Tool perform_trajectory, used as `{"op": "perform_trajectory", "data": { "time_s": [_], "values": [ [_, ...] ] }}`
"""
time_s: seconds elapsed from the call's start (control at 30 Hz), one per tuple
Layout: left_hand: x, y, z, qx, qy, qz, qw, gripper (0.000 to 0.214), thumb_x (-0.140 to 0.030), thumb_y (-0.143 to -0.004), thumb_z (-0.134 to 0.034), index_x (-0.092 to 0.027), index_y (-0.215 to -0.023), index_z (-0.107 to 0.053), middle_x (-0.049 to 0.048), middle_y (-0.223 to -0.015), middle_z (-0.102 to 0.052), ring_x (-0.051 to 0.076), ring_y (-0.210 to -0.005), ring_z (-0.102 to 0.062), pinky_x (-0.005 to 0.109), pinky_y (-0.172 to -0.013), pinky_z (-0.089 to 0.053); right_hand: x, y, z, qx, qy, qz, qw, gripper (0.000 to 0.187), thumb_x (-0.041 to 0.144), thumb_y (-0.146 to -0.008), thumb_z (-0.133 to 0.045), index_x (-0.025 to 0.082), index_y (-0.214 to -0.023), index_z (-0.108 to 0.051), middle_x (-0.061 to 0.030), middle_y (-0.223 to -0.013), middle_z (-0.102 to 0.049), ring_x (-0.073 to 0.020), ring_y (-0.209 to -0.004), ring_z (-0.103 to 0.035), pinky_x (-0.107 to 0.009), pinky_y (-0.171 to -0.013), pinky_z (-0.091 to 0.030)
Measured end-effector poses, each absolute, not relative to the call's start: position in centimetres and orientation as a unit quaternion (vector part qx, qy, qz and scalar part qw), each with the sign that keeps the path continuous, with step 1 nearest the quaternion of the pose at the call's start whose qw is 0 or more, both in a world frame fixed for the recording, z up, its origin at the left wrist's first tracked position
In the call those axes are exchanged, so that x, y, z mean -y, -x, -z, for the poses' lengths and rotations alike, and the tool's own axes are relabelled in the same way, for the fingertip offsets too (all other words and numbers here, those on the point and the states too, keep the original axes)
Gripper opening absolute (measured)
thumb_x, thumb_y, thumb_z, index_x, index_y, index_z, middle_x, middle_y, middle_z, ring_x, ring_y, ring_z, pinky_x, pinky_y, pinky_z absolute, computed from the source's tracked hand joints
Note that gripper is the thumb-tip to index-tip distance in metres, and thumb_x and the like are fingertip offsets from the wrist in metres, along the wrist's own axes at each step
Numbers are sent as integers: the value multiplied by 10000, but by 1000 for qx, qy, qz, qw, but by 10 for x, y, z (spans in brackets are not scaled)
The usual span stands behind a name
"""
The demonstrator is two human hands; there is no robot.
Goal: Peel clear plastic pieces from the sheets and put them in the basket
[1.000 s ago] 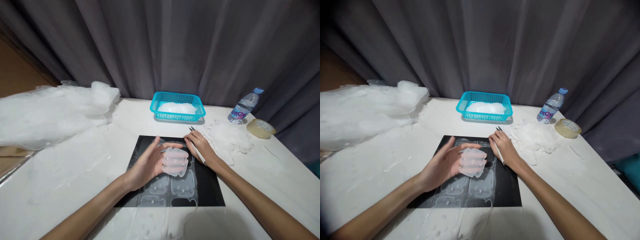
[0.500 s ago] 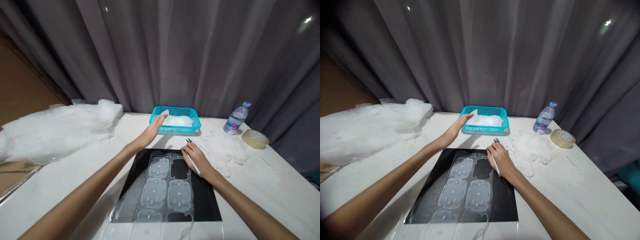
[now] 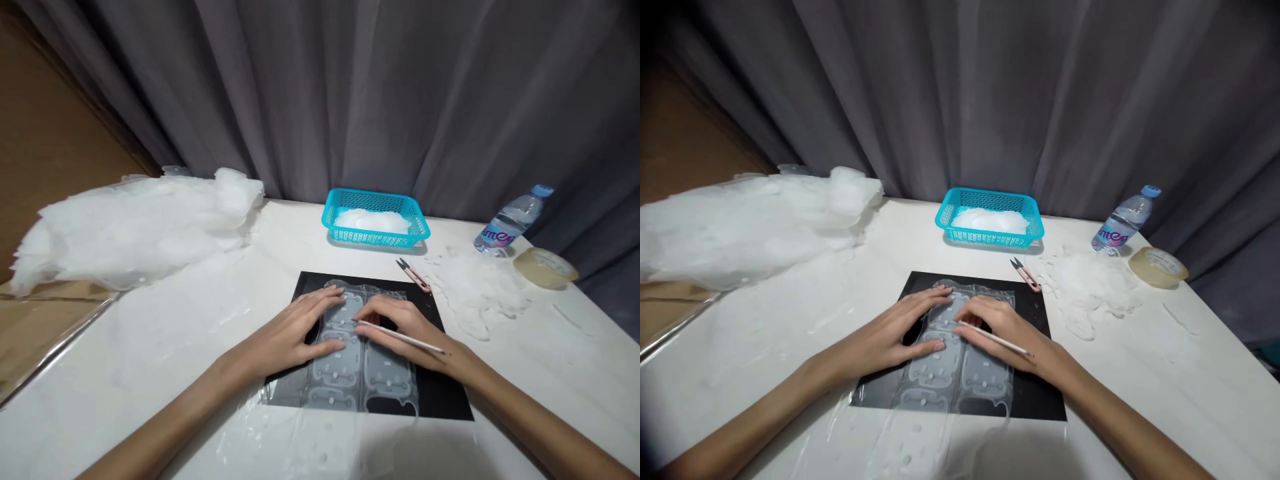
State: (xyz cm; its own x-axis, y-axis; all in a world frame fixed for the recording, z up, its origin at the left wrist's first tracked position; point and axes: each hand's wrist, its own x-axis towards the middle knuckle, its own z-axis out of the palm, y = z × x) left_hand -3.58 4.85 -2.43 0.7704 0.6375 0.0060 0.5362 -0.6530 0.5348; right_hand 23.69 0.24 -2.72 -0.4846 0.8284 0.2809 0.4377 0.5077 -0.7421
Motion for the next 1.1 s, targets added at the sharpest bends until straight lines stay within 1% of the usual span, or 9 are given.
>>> {"op": "perform_trajectory", "data": {
  "time_s": [0.1, 0.3, 0.4, 0.53, 0.6, 0.7, 0.9, 1.03, 1.1],
  "values": [
    [-47, 33, 26, -315, -908, -108, 252, 736, -620, -981, -595, -275, -1591, -372, 107, -1672, -404, 317, -1545, -367, 510, -1246, -362, 3, -227, 30, 818, 366, -324, 303, 110, 314, -1033, -617, 215, -1041, -666, -17, -961, -653, -159, -896, -640, -285, -819, -518],
    [-47, 35, 33, -306, -904, -132, 269, 827, -639, -947, -631, -256, -1621, -344, 125, -1671, -404, 346, -1543, -367, 519, -1250, -329, 5, -225, 40, 843, 349, -274, 302, 82, 272, -1049, -584, 223, -1071, -647, -46, -1028, -685, -195, -996, -639, -346, -903, -526],
    [-46, 34, 33, -311, -902, -129, 270, 848, -659, -939, -627, -240, -1622, -349, 131, -1671, -403, 353, -1544, -363, 515, -1252, -317, 5, -223, 42, 846, 351, -257, 308, 101, 281, -1055, -572, 228, -1091, -650, -54, -1033, -696, -205, -997, -647, -362, -902, -538],
    [-46, 31, 31, -321, -893, -136, 285, 849, -663, -925, -643, -257, -1615, -362, 125, -1654, -433, 366, -1530, -383, 519, -1243, -323, 4, -220, 44, 852, 350, -241, 306, 96, 275, -1057, -568, 223, -1079, -646, -50, -1026, -694, -203, -991, -646, -359, -904, -537],
    [-47, 30, 32, -332, -886, -139, 293, 880, -675, -901, -665, -260, -1613, -358, 128, -1642, -449, 379, -1507, -415, 525, -1224, -347, 4, -218, 44, 861, 347, -214, 305, 87, 260, -1058, -565, 213, -1074, -637, -52, -1013, -691, -200, -976, -643, -353, -892, -536],
    [-50, 30, 34, -347, -877, -138, 301, 939, -702, -861, -694, -263, -1612, -341, 133, -1631, -460, 385, -1482, -445, 518, -1193, -384, 6, -214, 44, 879, 341, -133, 305, 101, 230, -1066, -533, 195, -1031, -621, -66, -971, -689, -198, -910, -642, -348, -850, -539],
    [-50, 31, 34, -336, -880, -134, 307, 936, -707, -871, -677, -265, -1614, -319, 133, -1640, -441, 364, -1508, -410, 495, -1204, -373, 10, -215, 45, 908, 331, -8, 259, 216, 176, -1075, -473, 195, -892, -586, -48, -840, -653, -175, -766, -607, -300, -717, -518],
    [-49, 30, 32, -338, -879, -124, 313, 940, -711, -876, -666, -270, -1621, -300, 147, -1652, -417, 379, -1525, -378, 517, -1212, -356, 7, -212, 50, 908, 323, 31, 264, 241, 203, -1086, -460, 193, -891, -601, -48, -828, -657, -182, -759, -622, -313, -727, -532],
    [-49, 30, 32, -341, -880, -114, 311, 936, -719, -887, -645, -268, -1622, -282, 153, -1662, -396, 375, -1535, -361, 519, -1217, -350, 5, -209, 51, 909, 333, 21, 250, 220, 241, -1091, -458, 193, -954, -623, -59, -872, -672, -197, -811, -649, -329, -772, -556]
  ]
}}
